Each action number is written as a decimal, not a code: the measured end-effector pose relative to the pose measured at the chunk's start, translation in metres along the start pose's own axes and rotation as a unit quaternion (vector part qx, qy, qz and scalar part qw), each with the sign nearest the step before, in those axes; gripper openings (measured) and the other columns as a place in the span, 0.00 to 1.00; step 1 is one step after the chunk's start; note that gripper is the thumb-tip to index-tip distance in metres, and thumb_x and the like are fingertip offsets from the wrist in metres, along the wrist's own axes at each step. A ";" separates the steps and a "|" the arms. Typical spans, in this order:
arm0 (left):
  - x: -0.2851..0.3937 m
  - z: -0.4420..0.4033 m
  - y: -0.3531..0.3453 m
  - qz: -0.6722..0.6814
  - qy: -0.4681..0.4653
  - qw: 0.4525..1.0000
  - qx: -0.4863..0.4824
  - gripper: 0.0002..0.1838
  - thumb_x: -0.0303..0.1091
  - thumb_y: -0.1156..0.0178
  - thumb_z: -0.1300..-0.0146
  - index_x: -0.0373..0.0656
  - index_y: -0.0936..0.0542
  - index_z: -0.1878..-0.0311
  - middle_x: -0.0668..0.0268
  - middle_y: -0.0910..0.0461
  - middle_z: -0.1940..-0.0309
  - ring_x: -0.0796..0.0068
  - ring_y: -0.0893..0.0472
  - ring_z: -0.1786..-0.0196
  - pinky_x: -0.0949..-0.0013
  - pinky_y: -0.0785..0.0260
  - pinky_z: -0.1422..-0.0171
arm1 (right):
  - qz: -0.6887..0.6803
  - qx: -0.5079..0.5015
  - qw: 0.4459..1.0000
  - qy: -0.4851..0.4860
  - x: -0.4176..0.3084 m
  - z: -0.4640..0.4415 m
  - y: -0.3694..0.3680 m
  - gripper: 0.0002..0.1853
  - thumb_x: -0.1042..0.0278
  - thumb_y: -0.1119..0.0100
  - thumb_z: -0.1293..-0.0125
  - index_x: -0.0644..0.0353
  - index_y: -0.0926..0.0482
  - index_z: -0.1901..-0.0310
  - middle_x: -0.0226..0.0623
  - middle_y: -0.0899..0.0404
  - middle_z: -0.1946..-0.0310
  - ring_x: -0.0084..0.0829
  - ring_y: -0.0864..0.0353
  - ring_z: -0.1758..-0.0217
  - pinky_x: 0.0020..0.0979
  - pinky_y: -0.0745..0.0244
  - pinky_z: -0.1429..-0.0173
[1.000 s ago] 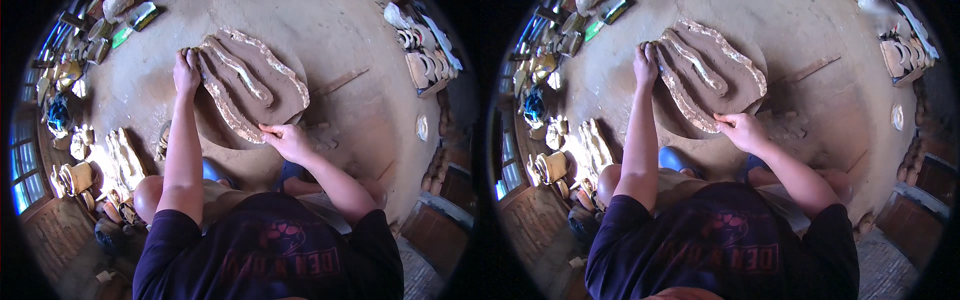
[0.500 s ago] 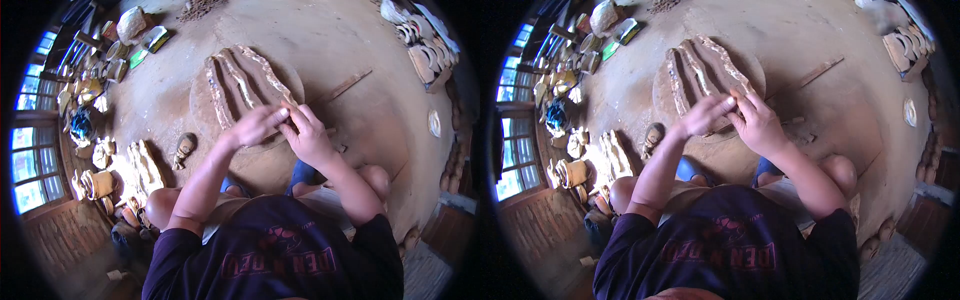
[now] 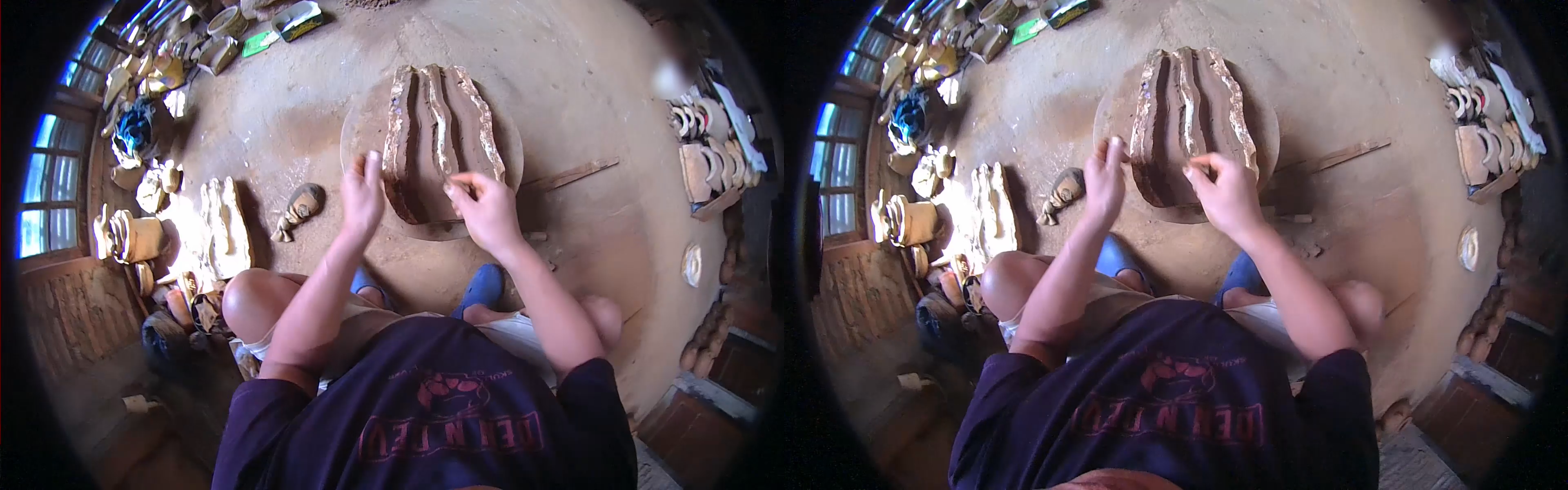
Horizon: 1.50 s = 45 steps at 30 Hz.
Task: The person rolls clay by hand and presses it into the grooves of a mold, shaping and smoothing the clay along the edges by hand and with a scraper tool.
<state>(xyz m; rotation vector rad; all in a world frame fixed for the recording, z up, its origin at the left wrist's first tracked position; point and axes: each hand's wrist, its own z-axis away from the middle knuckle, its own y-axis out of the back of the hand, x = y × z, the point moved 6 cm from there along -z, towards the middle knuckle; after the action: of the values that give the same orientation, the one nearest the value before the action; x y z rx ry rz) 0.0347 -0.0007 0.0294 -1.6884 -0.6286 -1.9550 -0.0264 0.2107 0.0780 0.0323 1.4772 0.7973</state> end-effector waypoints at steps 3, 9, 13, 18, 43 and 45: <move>-0.049 -0.032 0.014 -0.123 -0.106 0.984 0.070 0.20 0.43 0.48 0.19 0.32 0.21 0.55 0.55 0.19 0.66 0.63 0.20 0.60 0.59 0.28 0.51 | 0.090 0.004 0.996 0.026 -0.014 -0.034 -0.020 0.15 0.67 0.33 0.35 0.68 0.14 0.52 0.52 0.13 0.58 0.50 0.13 0.53 0.43 0.20 0.46; -0.062 -0.018 -0.005 -0.243 -0.177 0.954 0.021 0.15 0.41 0.46 0.25 0.37 0.26 0.50 0.48 0.26 0.56 0.44 0.26 0.49 0.48 0.37 0.42 | 0.219 0.042 0.967 0.121 -0.017 -0.078 -0.052 0.11 0.71 0.38 0.38 0.70 0.13 0.59 0.62 0.15 0.59 0.59 0.16 0.51 0.49 0.22 0.42; -0.057 -0.015 -0.005 -0.258 -0.169 0.951 0.030 0.13 0.39 0.46 0.26 0.38 0.26 0.51 0.48 0.26 0.56 0.45 0.26 0.49 0.48 0.37 0.42 | 0.291 -0.029 0.942 0.166 -0.019 -0.085 -0.079 0.08 0.75 0.43 0.42 0.69 0.16 0.71 0.62 0.16 0.65 0.59 0.18 0.53 0.51 0.23 0.42; -0.053 -0.015 -0.004 -0.242 -0.186 0.951 0.037 0.12 0.38 0.46 0.26 0.39 0.25 0.51 0.50 0.25 0.57 0.46 0.25 0.50 0.49 0.37 0.43 | 0.360 -0.166 0.916 0.066 -0.014 -0.066 -0.087 0.16 0.68 0.47 0.35 0.70 0.15 0.56 0.60 0.18 0.55 0.57 0.18 0.47 0.50 0.25 0.37; -0.057 -0.013 -0.009 -0.248 -0.198 0.947 0.047 0.11 0.38 0.47 0.23 0.39 0.25 0.50 0.50 0.23 0.57 0.46 0.24 0.50 0.49 0.37 0.41 | 0.336 -0.151 0.930 0.008 0.059 0.042 -0.038 0.54 0.67 0.41 0.41 0.29 0.59 0.16 0.60 0.14 0.63 0.60 0.13 0.60 0.56 0.19 0.49; -0.061 -0.011 -0.011 -0.253 -0.192 0.947 0.053 0.12 0.38 0.48 0.23 0.38 0.25 0.49 0.49 0.24 0.57 0.46 0.25 0.50 0.49 0.37 0.42 | 0.203 -0.173 0.962 -0.050 0.072 0.045 -0.042 0.56 0.70 0.40 0.42 0.29 0.60 0.16 0.56 0.14 0.66 0.54 0.12 0.64 0.51 0.18 0.50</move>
<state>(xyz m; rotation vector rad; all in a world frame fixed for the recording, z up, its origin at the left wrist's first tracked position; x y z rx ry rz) 0.0265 0.0047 -0.0332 -1.9989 -1.4055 -1.8628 0.0246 0.2350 0.0019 0.1135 1.2315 1.3605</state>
